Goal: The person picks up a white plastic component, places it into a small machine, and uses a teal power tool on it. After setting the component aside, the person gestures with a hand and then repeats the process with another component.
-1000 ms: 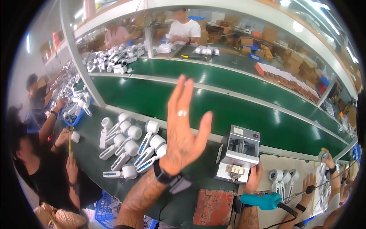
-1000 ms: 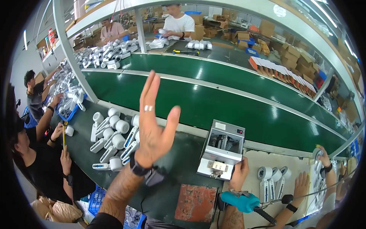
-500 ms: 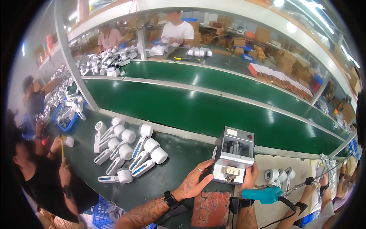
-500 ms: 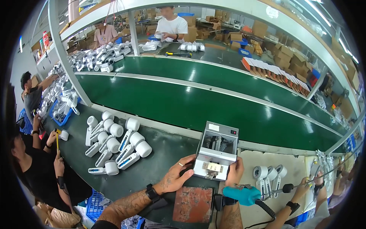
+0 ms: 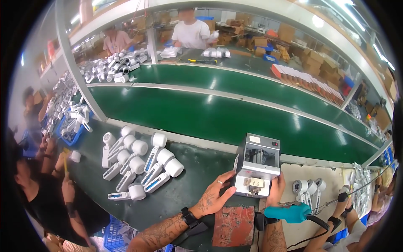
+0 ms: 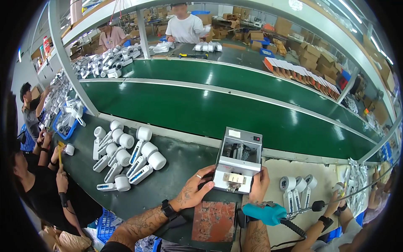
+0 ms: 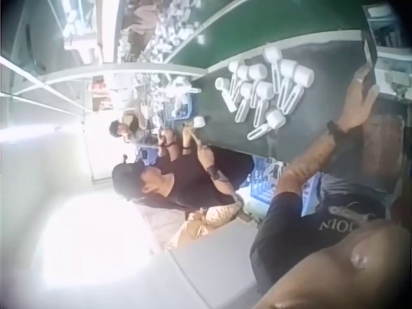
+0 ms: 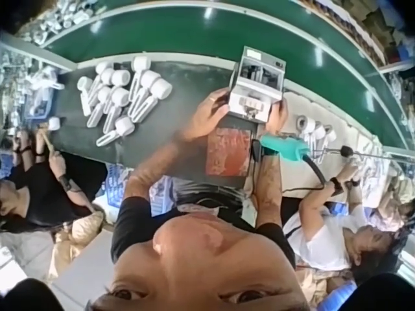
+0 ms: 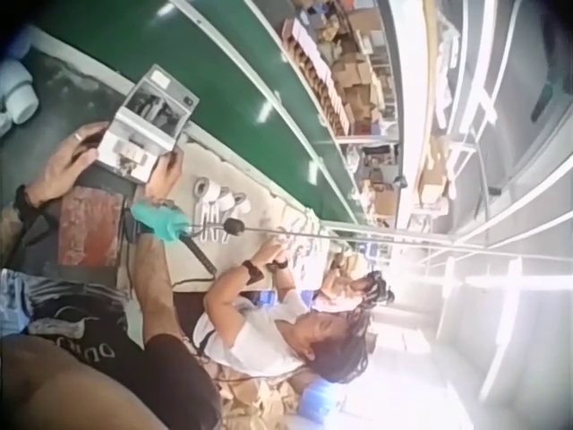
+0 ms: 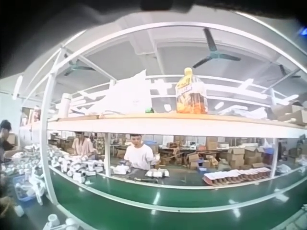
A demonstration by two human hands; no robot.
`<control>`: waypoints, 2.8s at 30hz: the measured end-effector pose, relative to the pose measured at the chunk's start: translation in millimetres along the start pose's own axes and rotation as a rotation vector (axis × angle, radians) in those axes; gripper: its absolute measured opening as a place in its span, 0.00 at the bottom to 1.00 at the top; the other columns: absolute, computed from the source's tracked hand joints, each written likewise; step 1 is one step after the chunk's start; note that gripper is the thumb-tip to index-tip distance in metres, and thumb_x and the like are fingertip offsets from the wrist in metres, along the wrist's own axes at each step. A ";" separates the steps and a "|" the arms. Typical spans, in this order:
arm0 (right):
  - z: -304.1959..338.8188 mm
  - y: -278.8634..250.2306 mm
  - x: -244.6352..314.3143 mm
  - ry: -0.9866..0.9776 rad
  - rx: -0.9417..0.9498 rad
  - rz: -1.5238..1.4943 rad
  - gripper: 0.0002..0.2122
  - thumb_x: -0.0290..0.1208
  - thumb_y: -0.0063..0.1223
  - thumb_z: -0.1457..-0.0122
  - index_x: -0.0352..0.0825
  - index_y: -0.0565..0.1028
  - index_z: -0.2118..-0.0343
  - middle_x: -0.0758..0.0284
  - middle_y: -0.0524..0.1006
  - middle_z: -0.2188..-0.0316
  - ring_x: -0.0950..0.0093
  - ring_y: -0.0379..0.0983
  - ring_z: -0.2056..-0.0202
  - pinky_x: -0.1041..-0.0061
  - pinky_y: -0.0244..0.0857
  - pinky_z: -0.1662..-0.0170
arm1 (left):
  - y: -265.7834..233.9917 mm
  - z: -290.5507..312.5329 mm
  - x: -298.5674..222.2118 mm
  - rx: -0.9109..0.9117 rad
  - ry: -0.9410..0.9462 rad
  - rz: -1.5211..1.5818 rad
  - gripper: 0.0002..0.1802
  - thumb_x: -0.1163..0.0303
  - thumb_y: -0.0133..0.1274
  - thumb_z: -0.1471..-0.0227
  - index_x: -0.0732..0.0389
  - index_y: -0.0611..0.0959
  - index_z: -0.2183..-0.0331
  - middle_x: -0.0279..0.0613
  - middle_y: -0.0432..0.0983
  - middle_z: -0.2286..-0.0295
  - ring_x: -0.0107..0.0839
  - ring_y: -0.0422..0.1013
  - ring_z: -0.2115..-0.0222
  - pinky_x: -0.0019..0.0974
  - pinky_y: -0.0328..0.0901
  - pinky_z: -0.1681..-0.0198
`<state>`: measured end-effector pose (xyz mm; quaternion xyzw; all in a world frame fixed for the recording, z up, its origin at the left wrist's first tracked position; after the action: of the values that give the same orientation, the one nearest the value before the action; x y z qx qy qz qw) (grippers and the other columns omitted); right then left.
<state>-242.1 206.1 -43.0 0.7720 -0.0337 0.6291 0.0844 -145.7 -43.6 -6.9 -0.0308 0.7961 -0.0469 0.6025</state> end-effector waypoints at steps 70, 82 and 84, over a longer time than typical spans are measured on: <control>-0.9 3.0 13.0 -0.041 0.037 -0.070 0.11 0.34 0.50 0.33 0.28 0.75 0.60 0.69 0.75 0.67 0.82 0.66 0.65 0.80 0.62 0.61 | -37.6 -6.1 1.1 -0.246 -0.082 -0.162 0.15 0.62 0.58 0.38 0.67 0.81 0.63 0.45 0.82 0.67 0.36 0.79 0.63 0.37 0.71 0.54; 4.0 3.2 6.1 0.103 -0.009 -0.067 0.10 0.32 0.51 0.33 0.29 0.74 0.59 0.69 0.76 0.65 0.81 0.69 0.62 0.78 0.65 0.56 | -29.9 -13.0 -1.8 -0.200 -0.106 -0.241 0.14 0.63 0.61 0.41 0.65 0.81 0.64 0.45 0.82 0.68 0.37 0.78 0.64 0.37 0.71 0.56; 1.3 -2.2 -1.3 0.104 -0.017 -0.061 0.09 0.32 0.51 0.34 0.29 0.74 0.59 0.69 0.76 0.65 0.81 0.69 0.62 0.78 0.65 0.57 | -33.2 -12.5 0.3 -0.213 -0.112 -0.255 0.12 0.65 0.61 0.41 0.65 0.81 0.63 0.44 0.82 0.67 0.36 0.78 0.62 0.37 0.70 0.55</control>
<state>-240.8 208.0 -44.7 0.7382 -0.0111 0.6651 0.1120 -158.1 -76.2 0.0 -0.1977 0.7515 -0.0363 0.6284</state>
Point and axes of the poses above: each hand's wrist, its own z-axis away from the middle knuckle, its own y-axis out of the palm, x = y × z, the point moved 10 cm from there along -z, towards the middle knuckle
